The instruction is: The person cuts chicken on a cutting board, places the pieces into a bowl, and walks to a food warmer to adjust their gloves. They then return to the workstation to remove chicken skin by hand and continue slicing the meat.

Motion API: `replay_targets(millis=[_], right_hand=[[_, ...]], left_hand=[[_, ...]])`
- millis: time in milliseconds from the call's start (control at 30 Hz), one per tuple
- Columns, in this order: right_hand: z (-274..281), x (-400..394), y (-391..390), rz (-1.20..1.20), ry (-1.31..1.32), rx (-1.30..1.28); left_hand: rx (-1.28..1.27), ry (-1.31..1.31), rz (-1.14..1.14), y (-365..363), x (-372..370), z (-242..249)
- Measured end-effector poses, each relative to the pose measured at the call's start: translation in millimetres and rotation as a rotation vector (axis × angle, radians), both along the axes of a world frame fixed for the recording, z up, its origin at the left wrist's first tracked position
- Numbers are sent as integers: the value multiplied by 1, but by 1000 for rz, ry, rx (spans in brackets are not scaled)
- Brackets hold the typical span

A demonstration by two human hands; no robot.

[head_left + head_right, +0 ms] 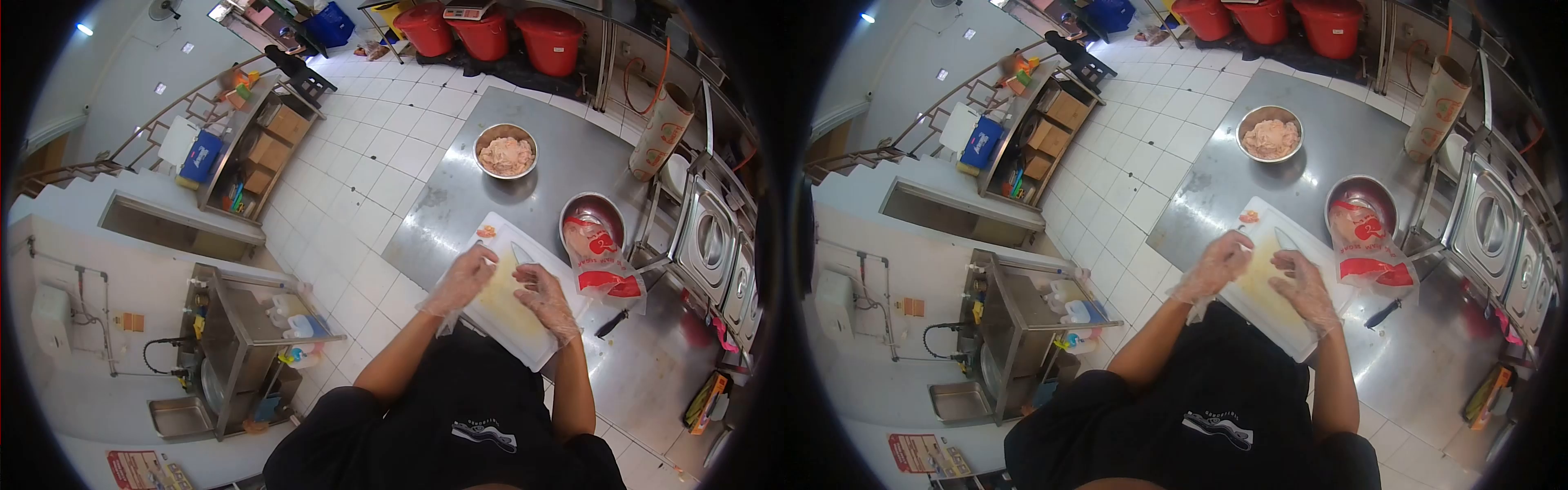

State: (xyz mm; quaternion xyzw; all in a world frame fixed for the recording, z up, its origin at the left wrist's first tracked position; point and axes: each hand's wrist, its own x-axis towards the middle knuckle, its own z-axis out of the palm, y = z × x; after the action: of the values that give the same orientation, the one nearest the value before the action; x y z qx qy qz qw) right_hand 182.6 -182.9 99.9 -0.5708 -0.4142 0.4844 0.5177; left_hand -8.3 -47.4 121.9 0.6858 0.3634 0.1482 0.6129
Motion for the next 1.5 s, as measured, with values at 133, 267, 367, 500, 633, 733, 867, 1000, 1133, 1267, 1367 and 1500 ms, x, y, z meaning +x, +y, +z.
replay_targets(millis=[133,267,367,500,633,733,867,1000,1133,1267,1367,1500], right_hand=[[-11,-15,11,47,71,-6],[-17,-18,8,-24,446,-103],[-28,-16,6,35,349,-103],[-30,-16,6,42,51,-87],[-25,-18,7,-54,-391,29],[-33,-19,6,-94,-386,54],[-34,-17,7,-158,-554,47],[-44,-11,4,-175,-557,13],[-49,3,-4,-173,-528,-34],[-51,14,-10,-180,-623,-134],[-37,13,-8,-140,-377,51],[-27,-1,1,77,202,101]], left_hand=[[-257,-248,-37,-26,28,-7],[-117,-59,-72,-25,30,5],[-210,-43,-53,-27,29,6],[-267,-49,-69,-27,24,5],[-93,-8,-108,-23,23,-1],[-106,14,-113,-23,22,-3],[-135,21,-84,-24,23,0],[-157,5,-80,-22,21,-2],[-133,63,-63,-22,20,20],[-129,88,-97,-13,17,22],[-74,96,-184,-11,17,22],[-105,25,-230,-20,26,28]])
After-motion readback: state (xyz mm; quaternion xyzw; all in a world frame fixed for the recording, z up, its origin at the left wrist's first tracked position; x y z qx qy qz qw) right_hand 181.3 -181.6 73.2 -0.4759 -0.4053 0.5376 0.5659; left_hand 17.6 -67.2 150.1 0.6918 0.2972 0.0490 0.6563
